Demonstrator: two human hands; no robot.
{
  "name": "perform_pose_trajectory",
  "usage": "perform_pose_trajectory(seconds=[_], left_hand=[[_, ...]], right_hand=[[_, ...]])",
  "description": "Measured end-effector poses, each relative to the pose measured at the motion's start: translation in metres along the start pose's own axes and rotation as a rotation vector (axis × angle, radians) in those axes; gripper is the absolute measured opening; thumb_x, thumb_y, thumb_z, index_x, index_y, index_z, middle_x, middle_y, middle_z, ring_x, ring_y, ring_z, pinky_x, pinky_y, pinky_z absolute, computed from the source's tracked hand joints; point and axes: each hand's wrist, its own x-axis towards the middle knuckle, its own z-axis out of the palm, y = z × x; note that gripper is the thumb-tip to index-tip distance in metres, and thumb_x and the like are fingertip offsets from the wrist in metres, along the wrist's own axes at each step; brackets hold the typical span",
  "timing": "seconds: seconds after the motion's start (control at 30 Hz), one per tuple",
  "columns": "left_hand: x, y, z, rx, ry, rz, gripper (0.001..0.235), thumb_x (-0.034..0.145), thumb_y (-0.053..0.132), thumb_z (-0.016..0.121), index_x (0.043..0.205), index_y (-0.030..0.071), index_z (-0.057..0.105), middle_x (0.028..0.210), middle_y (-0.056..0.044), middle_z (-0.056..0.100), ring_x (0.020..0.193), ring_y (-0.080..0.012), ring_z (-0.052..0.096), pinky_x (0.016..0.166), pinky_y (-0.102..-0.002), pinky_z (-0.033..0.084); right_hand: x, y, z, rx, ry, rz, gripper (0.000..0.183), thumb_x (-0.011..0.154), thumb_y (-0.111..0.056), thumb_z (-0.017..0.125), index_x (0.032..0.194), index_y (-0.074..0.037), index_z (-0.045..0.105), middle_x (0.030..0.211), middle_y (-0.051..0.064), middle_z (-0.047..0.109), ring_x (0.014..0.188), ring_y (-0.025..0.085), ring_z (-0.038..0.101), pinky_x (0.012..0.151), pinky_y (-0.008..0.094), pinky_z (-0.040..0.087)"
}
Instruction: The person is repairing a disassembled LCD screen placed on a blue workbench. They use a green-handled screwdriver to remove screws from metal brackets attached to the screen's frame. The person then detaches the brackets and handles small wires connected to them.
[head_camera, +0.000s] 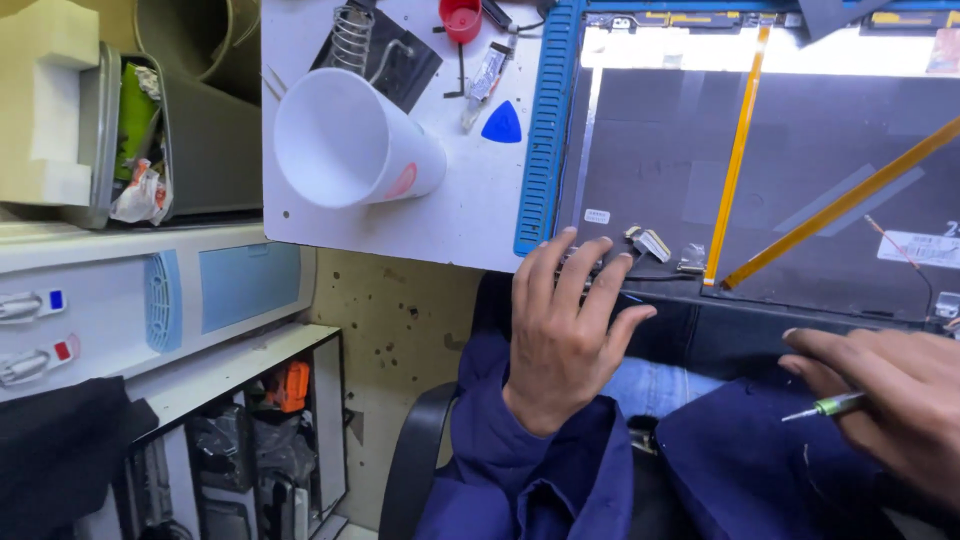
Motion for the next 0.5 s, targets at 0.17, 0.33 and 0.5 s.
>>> perform_pose_trajectory(seconds=[0.17, 0.33, 0.5], left_hand=[[0.003, 0.014, 0.007, -0.007, 0.025, 0.063, 0.031, 0.081, 0.004, 0.089, 0.107, 0.004, 0.072, 0.118, -0.013, 0.066, 0.119, -0.0362, 0.059, 0.108, -0.053, 0.049], [0.002, 0.019, 0.017, 0.142, 0.07, 0.17, 0.014, 0.102, -0.002, 0.068, 0.113, 0.006, 0.071, 0.1, -0.008, 0.065, 0.094, -0.026, 0.061, 0.1, -0.045, 0.053], [-0.001, 0.014, 0.025, 0.072, 0.184, 0.223, 0.018, 0.096, -0.007, 0.064, 0.096, 0.008, 0.074, 0.089, -0.005, 0.069, 0.086, -0.0235, 0.066, 0.104, -0.046, 0.044]], right_hand=[[-0.005, 0.003, 0.0, 0.057, 0.036, -0.014, 0.026, 0.091, -0.029, 0.067, 0.113, -0.017, 0.071, 0.077, 0.001, 0.072, 0.065, 0.024, 0.069, 0.069, 0.038, 0.054], [-0.015, 0.013, 0.01, 0.117, 0.047, 0.004, 0.031, 0.089, -0.032, 0.068, 0.117, -0.02, 0.071, 0.063, -0.001, 0.063, 0.054, 0.022, 0.059, 0.062, 0.039, 0.048], [-0.023, 0.017, 0.02, 0.136, 0.051, 0.052, 0.032, 0.088, -0.034, 0.068, 0.117, -0.022, 0.072, 0.064, -0.003, 0.063, 0.058, 0.02, 0.061, 0.066, 0.038, 0.048]])
